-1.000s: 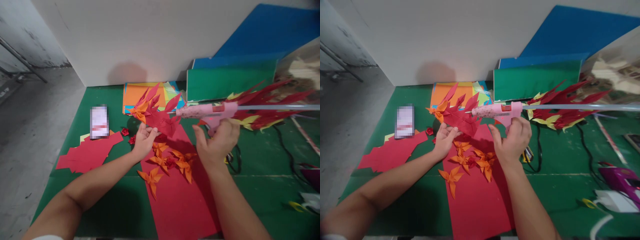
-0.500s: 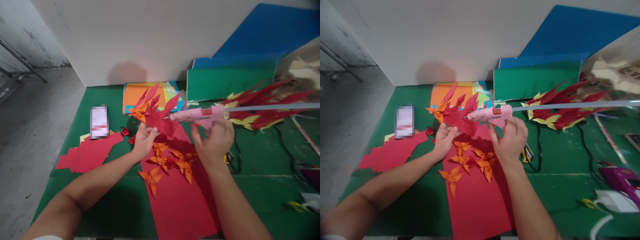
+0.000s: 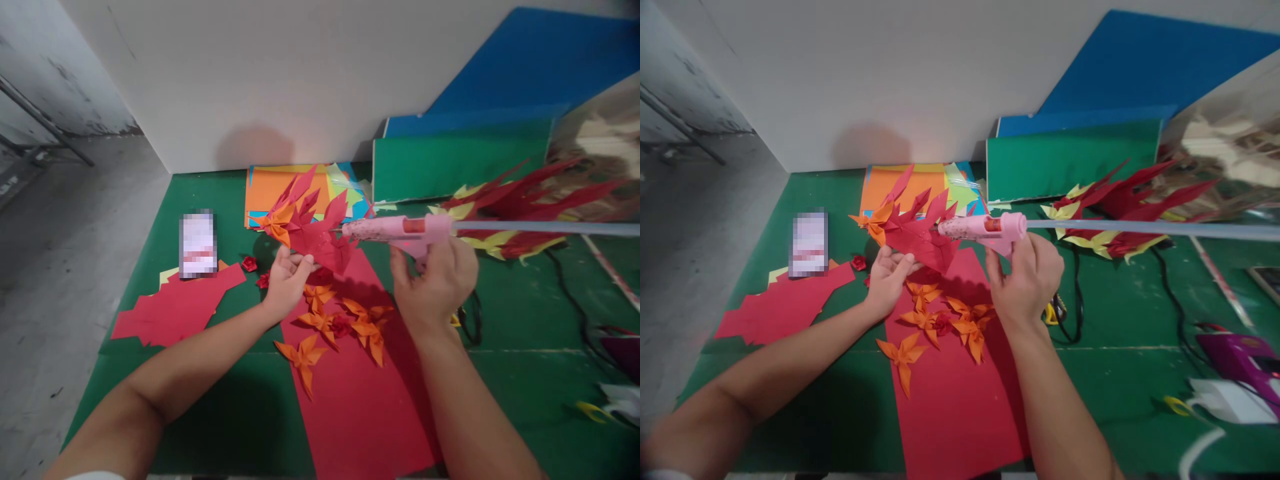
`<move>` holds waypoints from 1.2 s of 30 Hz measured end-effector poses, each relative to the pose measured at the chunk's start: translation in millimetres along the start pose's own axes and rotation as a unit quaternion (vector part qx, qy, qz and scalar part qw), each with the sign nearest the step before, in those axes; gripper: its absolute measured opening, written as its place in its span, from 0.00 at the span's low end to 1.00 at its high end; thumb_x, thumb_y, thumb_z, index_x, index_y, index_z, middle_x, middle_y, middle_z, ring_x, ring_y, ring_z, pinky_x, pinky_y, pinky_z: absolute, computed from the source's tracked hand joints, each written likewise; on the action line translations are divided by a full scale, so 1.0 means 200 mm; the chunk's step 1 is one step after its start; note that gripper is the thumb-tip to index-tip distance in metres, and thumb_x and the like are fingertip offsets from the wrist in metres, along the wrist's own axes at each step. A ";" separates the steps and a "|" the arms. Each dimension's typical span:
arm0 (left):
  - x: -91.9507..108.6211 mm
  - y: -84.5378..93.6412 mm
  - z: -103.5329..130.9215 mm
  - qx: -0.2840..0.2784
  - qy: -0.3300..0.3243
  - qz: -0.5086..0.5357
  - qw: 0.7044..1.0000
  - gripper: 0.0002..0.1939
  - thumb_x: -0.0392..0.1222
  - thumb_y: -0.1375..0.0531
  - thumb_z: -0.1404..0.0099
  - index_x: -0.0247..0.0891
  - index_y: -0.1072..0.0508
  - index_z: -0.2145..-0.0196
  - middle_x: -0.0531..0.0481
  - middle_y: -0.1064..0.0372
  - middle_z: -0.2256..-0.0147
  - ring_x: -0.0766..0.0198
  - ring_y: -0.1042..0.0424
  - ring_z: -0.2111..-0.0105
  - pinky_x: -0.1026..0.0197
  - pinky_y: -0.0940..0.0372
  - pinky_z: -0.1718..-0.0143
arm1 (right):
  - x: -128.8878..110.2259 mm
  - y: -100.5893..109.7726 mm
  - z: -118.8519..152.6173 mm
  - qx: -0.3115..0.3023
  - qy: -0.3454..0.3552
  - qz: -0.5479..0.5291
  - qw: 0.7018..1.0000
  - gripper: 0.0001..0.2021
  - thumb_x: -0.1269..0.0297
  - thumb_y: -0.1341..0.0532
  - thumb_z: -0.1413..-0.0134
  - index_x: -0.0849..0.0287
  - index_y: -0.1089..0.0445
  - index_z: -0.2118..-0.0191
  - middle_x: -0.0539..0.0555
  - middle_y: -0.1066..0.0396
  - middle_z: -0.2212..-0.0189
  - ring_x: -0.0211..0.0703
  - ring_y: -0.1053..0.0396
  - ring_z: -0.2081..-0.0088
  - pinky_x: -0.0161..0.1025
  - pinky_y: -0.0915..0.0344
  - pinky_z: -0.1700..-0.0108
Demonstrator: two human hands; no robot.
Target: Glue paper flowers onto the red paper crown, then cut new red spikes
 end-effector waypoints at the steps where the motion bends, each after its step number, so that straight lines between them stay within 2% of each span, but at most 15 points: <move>1: 0.00 0.00 0.00 -0.002 0.000 0.000 1.000 0.26 0.55 0.31 0.51 0.41 0.45 0.73 0.62 0.31 0.79 0.71 0.28 0.75 0.62 0.28 0.64 | 0.00 0.00 0.00 0.007 0.001 0.004 1.000 0.19 0.51 0.47 0.41 0.59 0.32 0.52 0.67 0.31 0.63 0.63 0.34 0.55 0.56 0.39 0.55; 6: 0.02 0.00 0.00 0.005 -0.005 -0.004 1.000 0.24 0.53 0.30 0.51 0.41 0.40 0.69 0.60 0.30 0.77 0.70 0.27 0.74 0.63 0.28 0.64 | 0.01 0.02 0.01 0.020 -0.006 0.013 1.000 0.24 0.47 0.43 0.44 0.59 0.33 0.50 0.69 0.32 0.58 0.66 0.35 0.54 0.57 0.41 0.54; 9: 0.03 0.02 -0.01 0.035 -0.019 0.001 0.999 0.24 0.52 0.30 0.51 0.41 0.40 0.69 0.61 0.31 0.77 0.70 0.27 0.74 0.63 0.29 0.64 | 0.03 0.03 0.01 0.017 -0.016 0.016 1.000 0.25 0.45 0.44 0.45 0.59 0.32 0.50 0.69 0.33 0.58 0.68 0.37 0.52 0.59 0.43 0.54; 13: 0.04 0.04 -0.02 0.080 -0.050 0.032 0.995 0.26 0.53 0.30 0.52 0.41 0.44 0.71 0.63 0.35 0.79 0.71 0.28 0.75 0.61 0.28 0.61 | 0.07 0.00 -0.01 0.015 -0.034 -0.022 0.999 0.27 0.45 0.47 0.43 0.66 0.34 0.51 0.70 0.34 0.61 0.67 0.37 0.53 0.58 0.42 0.54; 16: 0.04 0.05 -0.03 0.090 -0.064 0.032 0.993 0.25 0.53 0.30 0.51 0.41 0.43 0.70 0.61 0.32 0.76 0.71 0.27 0.73 0.60 0.29 0.58 | 0.10 -0.06 -0.03 -0.030 -0.053 -0.030 0.998 0.26 0.49 0.54 0.38 0.68 0.36 0.49 0.71 0.34 0.61 0.64 0.35 0.55 0.55 0.40 0.56; 19: 0.05 0.05 -0.03 0.094 -0.080 0.029 0.992 0.24 0.54 0.31 0.49 0.42 0.41 0.68 0.60 0.30 0.74 0.70 0.27 0.71 0.61 0.30 0.58 | 0.12 -0.14 -0.02 -0.085 -0.067 -0.015 0.994 0.24 0.54 0.53 0.38 0.67 0.39 0.46 0.70 0.33 0.57 0.62 0.34 0.55 0.53 0.39 0.57; 22: 0.04 0.06 -0.03 0.096 -0.089 0.022 0.991 0.23 0.55 0.31 0.49 0.42 0.40 0.67 0.58 0.29 0.72 0.69 0.26 0.69 0.63 0.30 0.59 | 0.14 -0.20 0.00 -0.111 -0.062 -0.002 0.992 0.21 0.56 0.52 0.39 0.66 0.37 0.48 0.70 0.32 0.57 0.60 0.33 0.57 0.50 0.38 0.59; 27: 0.04 0.05 -0.01 0.083 -0.105 0.000 0.991 0.21 0.55 0.33 0.46 0.42 0.40 0.68 0.56 0.28 0.71 0.68 0.25 0.67 0.62 0.31 0.59 | 0.14 -0.28 0.04 -0.160 -0.026 0.014 0.987 0.18 0.57 0.50 0.40 0.66 0.33 0.54 0.68 0.30 0.61 0.56 0.32 0.62 0.46 0.39 0.63; 29: 0.05 0.05 -0.01 0.077 -0.111 -0.005 0.991 0.21 0.55 0.33 0.45 0.42 0.40 0.69 0.55 0.27 0.70 0.67 0.24 0.66 0.62 0.31 0.59 | 0.13 -0.29 0.03 -0.165 -0.009 0.025 0.986 0.18 0.58 0.50 0.40 0.67 0.32 0.56 0.67 0.29 0.63 0.55 0.32 0.62 0.47 0.39 0.62; 32: 0.05 0.04 -0.01 0.078 -0.112 -0.003 0.991 0.21 0.55 0.33 0.46 0.42 0.40 0.69 0.56 0.27 0.71 0.67 0.24 0.67 0.62 0.30 0.60 | 0.11 -0.22 0.00 -0.155 0.020 0.031 0.987 0.16 0.57 0.47 0.42 0.66 0.31 0.59 0.67 0.30 0.62 0.57 0.33 0.59 0.49 0.38 0.59; 34: 0.06 0.04 -0.01 0.081 -0.110 -0.001 0.991 0.22 0.56 0.33 0.47 0.42 0.39 0.69 0.56 0.28 0.72 0.67 0.24 0.68 0.63 0.30 0.61 | 0.10 -0.15 -0.02 -0.190 0.038 -0.015 0.981 0.13 0.57 0.45 0.44 0.62 0.30 0.62 0.64 0.29 0.63 0.56 0.33 0.59 0.49 0.37 0.58; 35: 0.06 0.04 -0.01 0.083 -0.108 -0.003 0.991 0.22 0.56 0.32 0.48 0.42 0.40 0.69 0.56 0.27 0.72 0.68 0.24 0.69 0.63 0.30 0.61 | 0.10 -0.12 -0.02 -0.246 0.053 -0.072 0.965 0.11 0.57 0.44 0.44 0.59 0.30 0.64 0.61 0.29 0.64 0.52 0.32 0.61 0.46 0.37 0.60; 36: 0.06 0.04 -0.01 0.084 -0.106 -0.005 0.991 0.23 0.56 0.32 0.48 0.41 0.40 0.70 0.56 0.27 0.72 0.67 0.24 0.69 0.62 0.30 0.62 | 0.09 -0.10 -0.02 -0.318 0.064 -0.134 0.936 0.10 0.58 0.45 0.43 0.57 0.30 0.66 0.58 0.28 0.65 0.48 0.31 0.64 0.43 0.36 0.62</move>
Point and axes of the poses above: each hand's wrist, its own z-axis away from the middle knuckle, its own y-axis out of the back of the hand, x = y × z, the point moved 4 cm from there along -z, towards the middle knuckle
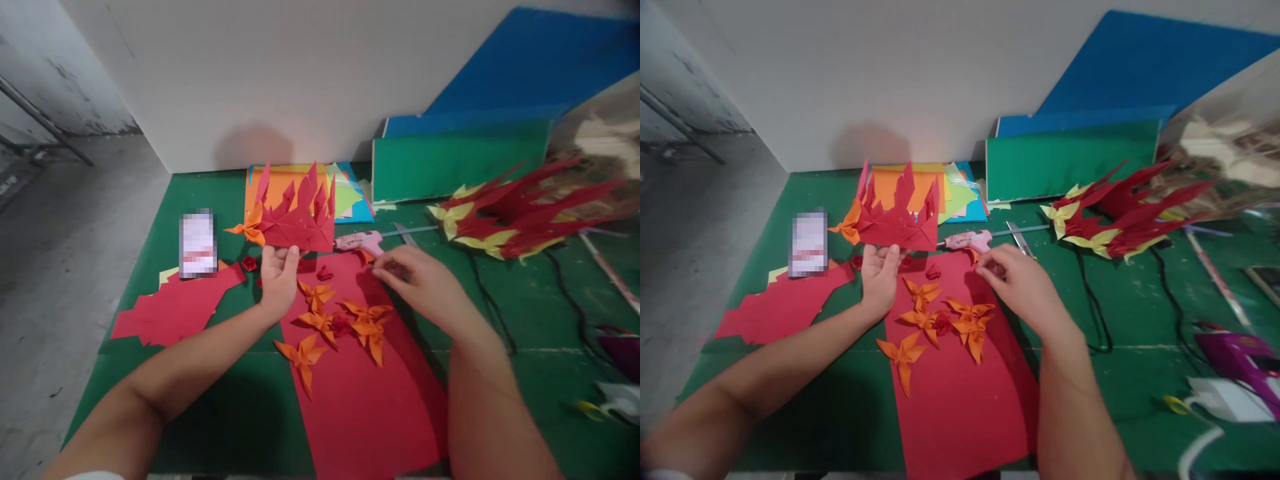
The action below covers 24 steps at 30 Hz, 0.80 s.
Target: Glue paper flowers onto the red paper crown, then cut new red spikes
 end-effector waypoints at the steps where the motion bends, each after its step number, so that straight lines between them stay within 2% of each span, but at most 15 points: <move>1: 0.00 0.00 0.00 0.001 0.002 -0.003 1.000 0.23 0.57 0.32 0.48 0.41 0.40 0.70 0.56 0.27 0.72 0.67 0.24 0.69 0.62 0.30 0.62 | -0.01 0.01 0.02 -0.073 0.022 -0.047 0.996 0.10 0.58 0.45 0.44 0.56 0.30 0.67 0.56 0.28 0.66 0.46 0.31 0.66 0.41 0.35 0.64; 2: 0.00 0.00 0.00 0.001 0.003 -0.005 1.000 0.23 0.57 0.32 0.48 0.41 0.40 0.70 0.56 0.27 0.71 0.67 0.24 0.69 0.62 0.30 0.62 | -0.02 0.02 0.04 -0.125 0.039 -0.071 0.989 0.09 0.59 0.45 0.44 0.55 0.29 0.68 0.55 0.27 0.67 0.45 0.30 0.67 0.40 0.35 0.65; 4: 0.00 0.00 0.00 0.000 0.003 -0.005 1.000 0.23 0.56 0.32 0.48 0.41 0.40 0.70 0.55 0.27 0.71 0.67 0.24 0.68 0.62 0.30 0.61 | -0.04 0.02 0.07 -0.180 0.060 -0.091 0.978 0.08 0.60 0.44 0.45 0.54 0.29 0.67 0.55 0.26 0.66 0.45 0.29 0.65 0.41 0.34 0.63; 6: 0.00 0.00 0.00 -0.003 0.001 -0.003 1.000 0.23 0.56 0.32 0.48 0.41 0.40 0.71 0.55 0.27 0.70 0.67 0.24 0.67 0.62 0.30 0.60 | -0.06 0.00 0.08 -0.206 0.078 -0.095 0.971 0.07 0.62 0.43 0.46 0.54 0.29 0.67 0.55 0.26 0.65 0.46 0.29 0.62 0.43 0.34 0.60; 9: -0.01 0.00 0.01 -0.009 0.000 0.000 1.000 0.21 0.55 0.33 0.47 0.41 0.40 0.71 0.54 0.26 0.69 0.66 0.24 0.65 0.61 0.30 0.58 | -0.09 -0.06 0.07 -0.235 0.085 -0.092 0.964 0.07 0.66 0.45 0.49 0.54 0.30 0.68 0.54 0.26 0.67 0.45 0.28 0.64 0.42 0.34 0.61; 13: 0.00 0.00 0.01 -0.010 0.000 0.000 1.000 0.21 0.54 0.33 0.46 0.41 0.39 0.70 0.54 0.26 0.69 0.66 0.24 0.66 0.61 0.30 0.58 | -0.10 -0.08 0.04 -0.181 0.052 -0.088 0.978 0.05 0.66 0.47 0.47 0.54 0.34 0.68 0.53 0.26 0.67 0.44 0.28 0.64 0.40 0.34 0.63; 15: 0.00 0.00 0.01 -0.011 -0.001 0.000 1.000 0.20 0.55 0.33 0.47 0.41 0.38 0.69 0.55 0.27 0.70 0.66 0.24 0.67 0.61 0.29 0.60 | -0.08 -0.06 0.04 -0.131 0.030 -0.094 0.986 0.03 0.66 0.46 0.47 0.54 0.36 0.66 0.53 0.27 0.66 0.43 0.29 0.65 0.39 0.34 0.64; 17: 0.00 0.00 0.01 -0.011 -0.001 -0.001 1.000 0.20 0.55 0.33 0.47 0.41 0.37 0.68 0.55 0.27 0.70 0.67 0.24 0.68 0.61 0.29 0.60 | -0.07 -0.04 0.04 -0.095 0.007 -0.094 0.991 0.06 0.66 0.45 0.48 0.54 0.37 0.62 0.52 0.28 0.68 0.42 0.29 0.69 0.38 0.35 0.67; 19: 0.00 0.00 0.01 -0.009 0.000 -0.003 1.000 0.20 0.55 0.33 0.46 0.41 0.37 0.68 0.55 0.27 0.70 0.67 0.24 0.68 0.61 0.29 0.60 | -0.06 -0.04 0.05 -0.106 -0.011 -0.089 0.990 0.11 0.65 0.45 0.48 0.54 0.38 0.57 0.49 0.30 0.72 0.41 0.31 0.73 0.36 0.37 0.71; 21: 0.00 0.01 0.01 -0.008 -0.001 -0.003 1.000 0.20 0.54 0.33 0.46 0.41 0.37 0.68 0.55 0.27 0.70 0.66 0.24 0.67 0.61 0.30 0.60 | -0.06 -0.05 0.06 -0.157 -0.013 -0.081 0.984 0.13 0.63 0.45 0.47 0.53 0.38 0.55 0.47 0.31 0.75 0.40 0.32 0.76 0.36 0.38 0.74; 24: -0.01 0.00 0.01 -0.008 -0.003 0.000 1.000 0.20 0.54 0.33 0.46 0.41 0.39 0.70 0.55 0.27 0.71 0.66 0.24 0.67 0.61 0.30 0.59 | -0.09 -0.05 0.06 -0.177 0.041 -0.064 0.981 0.08 0.61 0.46 0.44 0.53 0.32 0.61 0.51 0.29 0.72 0.42 0.30 0.70 0.39 0.35 0.68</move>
Point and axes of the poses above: each hand's wrist, its own z-axis away from the middle knuckle, its own y-axis out of the back of the hand, x = y × z, the point moved 4 cm from there along -z, towards the middle knuckle
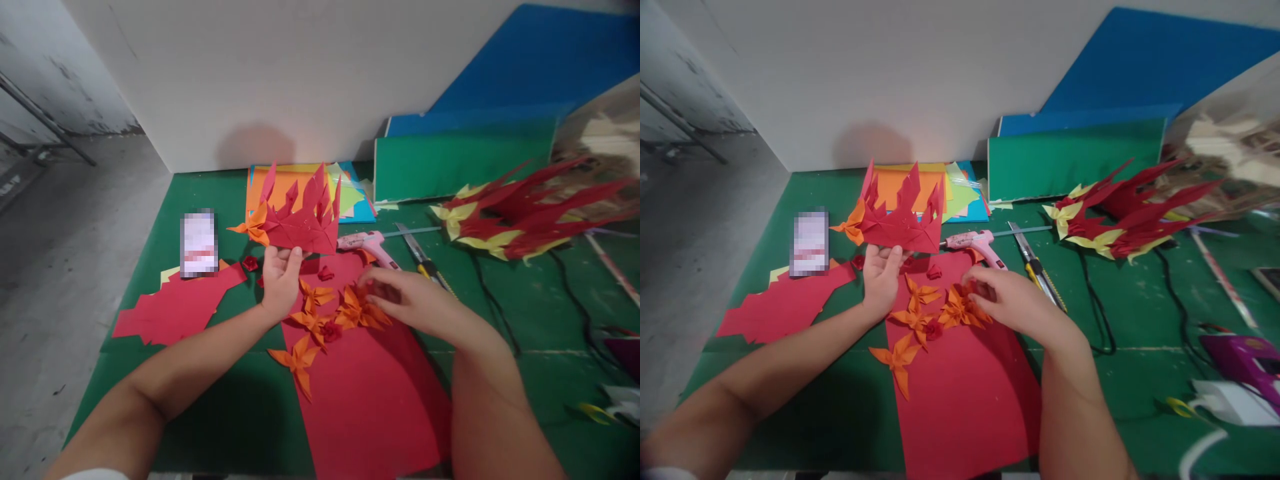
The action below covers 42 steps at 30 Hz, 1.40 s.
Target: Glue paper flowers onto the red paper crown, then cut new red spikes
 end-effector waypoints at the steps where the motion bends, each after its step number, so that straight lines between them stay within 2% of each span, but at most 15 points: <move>1: 0.00 0.00 0.00 0.000 0.001 0.001 1.000 0.21 0.54 0.33 0.46 0.41 0.40 0.70 0.55 0.27 0.71 0.66 0.24 0.67 0.61 0.30 0.59 | -0.01 0.00 0.00 0.003 0.025 0.010 1.000 0.08 0.62 0.46 0.44 0.53 0.30 0.64 0.52 0.29 0.69 0.44 0.30 0.66 0.41 0.34 0.64; 3: 0.00 0.00 0.00 -0.001 0.003 0.001 1.000 0.22 0.54 0.32 0.47 0.41 0.41 0.71 0.55 0.27 0.71 0.67 0.24 0.67 0.62 0.30 0.60 | -0.02 0.00 -0.01 -0.005 0.067 0.024 0.997 0.09 0.63 0.46 0.44 0.53 0.27 0.66 0.55 0.29 0.65 0.46 0.30 0.60 0.44 0.34 0.57; 6: 0.00 -0.01 0.00 0.000 0.006 0.001 1.000 0.24 0.55 0.32 0.48 0.41 0.43 0.72 0.56 0.28 0.72 0.68 0.24 0.68 0.64 0.30 0.62 | -0.02 -0.02 -0.03 -0.019 0.091 0.044 0.995 0.08 0.64 0.43 0.47 0.53 0.25 0.66 0.56 0.30 0.62 0.48 0.31 0.56 0.47 0.35 0.53; 10: 0.01 -0.01 0.00 0.002 0.000 0.006 1.000 0.23 0.54 0.32 0.48 0.41 0.42 0.72 0.57 0.28 0.72 0.68 0.24 0.69 0.65 0.30 0.63 | -0.04 -0.03 -0.04 0.021 0.111 0.088 0.990 0.06 0.68 0.41 0.52 0.54 0.27 0.67 0.57 0.31 0.60 0.54 0.34 0.51 0.52 0.37 0.50; 12: 0.00 -0.01 0.00 0.000 -0.002 0.009 1.000 0.22 0.54 0.32 0.47 0.41 0.40 0.71 0.56 0.27 0.71 0.68 0.24 0.68 0.64 0.29 0.62 | -0.05 -0.03 -0.04 0.030 0.122 0.099 0.987 0.05 0.69 0.40 0.53 0.55 0.29 0.68 0.57 0.30 0.60 0.54 0.34 0.52 0.54 0.39 0.49; 16: 0.00 0.00 0.00 -0.005 -0.002 0.009 1.000 0.19 0.53 0.33 0.46 0.41 0.38 0.70 0.55 0.26 0.69 0.67 0.24 0.67 0.62 0.29 0.60 | -0.07 -0.05 -0.06 -0.010 0.119 0.081 0.990 0.02 0.68 0.42 0.49 0.56 0.32 0.68 0.55 0.29 0.65 0.48 0.33 0.60 0.48 0.38 0.55; 24: -0.02 0.00 -0.01 -0.001 -0.004 0.012 1.000 0.20 0.53 0.32 0.47 0.39 0.37 0.72 0.54 0.26 0.70 0.68 0.24 0.69 0.63 0.29 0.60 | -0.11 -0.06 -0.06 -0.034 0.089 0.071 0.993 0.08 0.60 0.35 0.50 0.56 0.32 0.68 0.53 0.30 0.69 0.46 0.35 0.64 0.43 0.40 0.61; 29: -0.02 0.00 -0.01 -0.007 -0.003 0.005 1.000 0.20 0.54 0.32 0.46 0.40 0.37 0.68 0.54 0.26 0.70 0.66 0.24 0.68 0.62 0.29 0.63 | -0.10 -0.05 -0.04 -0.040 0.118 -0.003 0.992 0.05 0.62 0.39 0.45 0.55 0.33 0.68 0.52 0.29 0.68 0.43 0.32 0.64 0.40 0.37 0.62; 31: -0.01 0.00 0.00 -0.007 -0.003 0.000 1.000 0.20 0.54 0.33 0.46 0.40 0.37 0.68 0.54 0.26 0.70 0.66 0.24 0.68 0.63 0.29 0.64 | -0.10 -0.02 -0.03 -0.001 0.126 -0.020 0.992 0.02 0.64 0.40 0.44 0.55 0.33 0.67 0.52 0.29 0.68 0.42 0.31 0.64 0.39 0.36 0.62; 34: -0.01 0.01 -0.01 -0.002 -0.004 -0.007 1.000 0.21 0.55 0.33 0.46 0.40 0.36 0.67 0.54 0.27 0.70 0.66 0.24 0.69 0.62 0.29 0.64 | -0.12 0.04 -0.01 0.102 0.131 -0.030 0.986 0.02 0.65 0.40 0.45 0.55 0.33 0.68 0.52 0.29 0.69 0.41 0.31 0.66 0.38 0.34 0.66; 37: -0.01 0.01 -0.01 -0.006 -0.001 -0.011 1.000 0.21 0.55 0.33 0.46 0.40 0.37 0.69 0.53 0.26 0.69 0.65 0.24 0.67 0.62 0.29 0.62 | -0.18 0.07 0.01 0.122 0.170 -0.076 0.975 0.04 0.64 0.38 0.46 0.54 0.32 0.70 0.51 0.30 0.71 0.38 0.31 0.68 0.35 0.34 0.69; 39: -0.01 0.00 -0.01 -0.012 -0.001 -0.013 1.000 0.21 0.55 0.33 0.46 0.40 0.38 0.70 0.53 0.26 0.68 0.65 0.24 0.66 0.61 0.29 0.61 | -0.19 0.09 0.02 0.158 0.174 -0.099 0.967 0.04 0.64 0.36 0.47 0.54 0.32 0.70 0.50 0.30 0.72 0.37 0.32 0.69 0.34 0.34 0.70; 42: -0.01 -0.01 0.00 -0.020 -0.005 -0.017 1.000 0.20 0.55 0.33 0.46 0.40 0.38 0.71 0.52 0.25 0.67 0.65 0.23 0.65 0.61 0.28 0.61 | -0.19 0.11 0.02 0.286 0.147 -0.129 0.938 0.05 0.65 0.33 0.50 0.54 0.30 0.71 0.50 0.31 0.71 0.39 0.32 0.68 0.35 0.34 0.70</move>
Point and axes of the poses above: each hand's wrist, its own z-axis away from the middle knuckle, its own y-axis out of the back of the hand, x = y × z, the point moved 4 cm from there along -z, towards the middle knuckle
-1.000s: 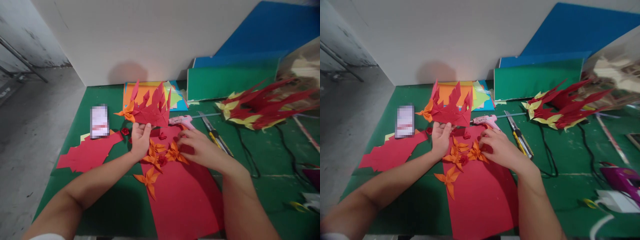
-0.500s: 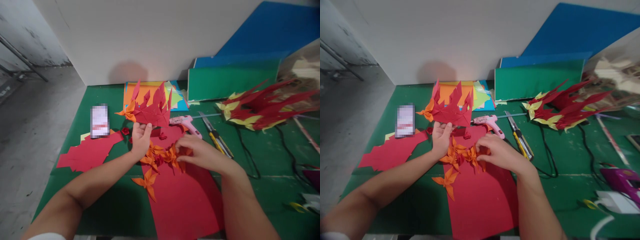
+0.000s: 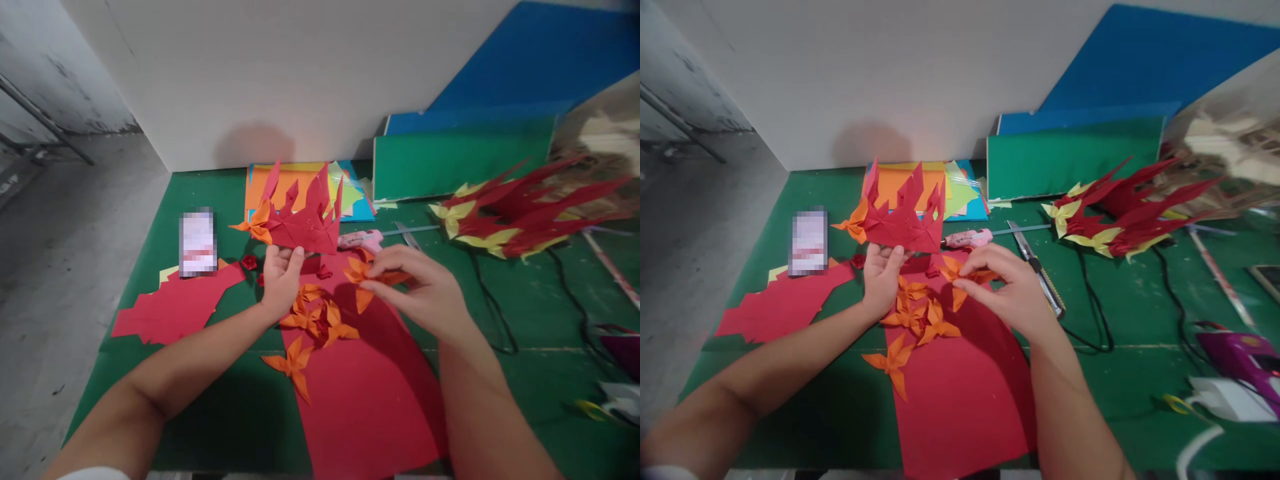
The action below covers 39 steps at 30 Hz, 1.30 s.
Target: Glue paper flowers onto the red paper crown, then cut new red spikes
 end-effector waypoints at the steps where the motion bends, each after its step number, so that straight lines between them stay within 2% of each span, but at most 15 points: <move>1: 0.00 0.00 0.00 -0.003 0.000 -0.001 1.000 0.20 0.55 0.33 0.45 0.39 0.37 0.70 0.52 0.25 0.67 0.65 0.23 0.66 0.62 0.28 0.61 | 0.00 -0.01 0.00 0.042 -0.004 -0.012 0.999 0.05 0.65 0.32 0.52 0.54 0.30 0.71 0.50 0.31 0.72 0.39 0.32 0.68 0.35 0.34 0.69; 4: 0.01 -0.01 0.01 -0.011 0.004 0.001 1.000 0.19 0.53 0.33 0.45 0.39 0.35 0.68 0.53 0.26 0.70 0.66 0.23 0.69 0.62 0.28 0.63 | 0.02 -0.06 0.00 0.116 -0.027 -0.070 0.990 0.04 0.66 0.32 0.52 0.53 0.27 0.72 0.50 0.31 0.71 0.39 0.32 0.67 0.36 0.34 0.66; 7: 0.01 -0.01 0.02 -0.011 0.010 0.009 1.000 0.19 0.52 0.32 0.47 0.39 0.35 0.68 0.55 0.26 0.73 0.67 0.24 0.70 0.63 0.28 0.64 | 0.03 -0.13 0.00 0.131 -0.068 -0.138 0.979 0.01 0.65 0.33 0.51 0.51 0.25 0.70 0.51 0.30 0.68 0.40 0.31 0.63 0.40 0.32 0.61; 12: 0.02 -0.01 0.03 -0.005 0.017 0.024 1.000 0.20 0.51 0.30 0.49 0.39 0.33 0.66 0.51 0.24 0.67 0.64 0.23 0.65 0.60 0.28 0.61 | 0.04 -0.18 0.00 0.138 -0.074 -0.213 0.964 0.10 0.65 0.34 0.50 0.47 0.24 0.59 0.52 0.29 0.59 0.43 0.31 0.54 0.43 0.30 0.54; 14: 0.02 -0.01 0.03 -0.007 0.016 0.015 1.000 0.20 0.51 0.30 0.50 0.39 0.31 0.65 0.49 0.23 0.66 0.62 0.23 0.63 0.59 0.28 0.59 | 0.02 -0.18 -0.01 0.162 -0.056 -0.199 0.965 0.10 0.66 0.34 0.49 0.49 0.24 0.60 0.53 0.30 0.59 0.43 0.31 0.54 0.44 0.30 0.53; 18: 0.03 -0.01 0.03 -0.017 0.027 0.005 0.999 0.20 0.50 0.29 0.51 0.39 0.30 0.66 0.50 0.23 0.69 0.62 0.23 0.66 0.59 0.29 0.60 | -0.06 -0.19 -0.07 0.231 -0.024 -0.133 0.963 0.03 0.67 0.35 0.49 0.52 0.26 0.66 0.53 0.30 0.64 0.44 0.30 0.58 0.45 0.30 0.56; 22: 0.04 -0.01 0.03 -0.011 0.030 0.014 0.999 0.20 0.50 0.28 0.53 0.38 0.30 0.69 0.51 0.24 0.72 0.62 0.23 0.69 0.59 0.28 0.63 | -0.13 -0.24 -0.14 0.249 0.031 -0.071 0.965 0.03 0.68 0.35 0.48 0.53 0.28 0.68 0.52 0.29 0.67 0.44 0.29 0.61 0.46 0.31 0.57; 25: 0.04 -0.01 0.03 0.002 0.023 0.022 0.999 0.21 0.50 0.28 0.54 0.39 0.31 0.69 0.52 0.24 0.72 0.63 0.23 0.71 0.60 0.28 0.65 | -0.14 -0.27 -0.15 0.257 0.053 -0.033 0.965 0.04 0.69 0.35 0.48 0.52 0.29 0.66 0.51 0.28 0.67 0.44 0.29 0.61 0.47 0.31 0.57; 30: 0.04 -0.01 0.03 0.005 0.020 0.032 0.999 0.23 0.50 0.28 0.55 0.39 0.32 0.67 0.52 0.24 0.69 0.65 0.23 0.70 0.62 0.28 0.65 | -0.14 -0.30 -0.13 0.227 0.089 0.019 0.969 0.09 0.72 0.36 0.48 0.51 0.28 0.62 0.50 0.26 0.66 0.43 0.29 0.61 0.45 0.32 0.58; 34: 0.04 0.00 0.04 0.005 0.021 0.034 0.999 0.22 0.51 0.28 0.53 0.40 0.32 0.67 0.52 0.24 0.68 0.65 0.23 0.68 0.62 0.28 0.64 | -0.14 -0.30 -0.13 0.199 0.082 0.106 0.971 0.09 0.70 0.38 0.46 0.50 0.27 0.60 0.52 0.26 0.64 0.45 0.29 0.61 0.46 0.33 0.57; 39: 0.03 0.01 0.03 -0.011 0.026 0.039 0.999 0.21 0.50 0.29 0.50 0.41 0.33 0.65 0.52 0.24 0.67 0.65 0.23 0.66 0.62 0.27 0.62 | -0.14 -0.30 -0.14 0.174 0.091 0.124 0.973 0.10 0.70 0.39 0.44 0.49 0.26 0.59 0.52 0.27 0.63 0.44 0.30 0.61 0.46 0.33 0.57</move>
Point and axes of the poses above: each hand's wrist, its own z-axis away from the middle knuckle, its own y-axis out of the back of the hand, x = y × z, the point moved 4 cm from there along -z, towards the middle knuckle
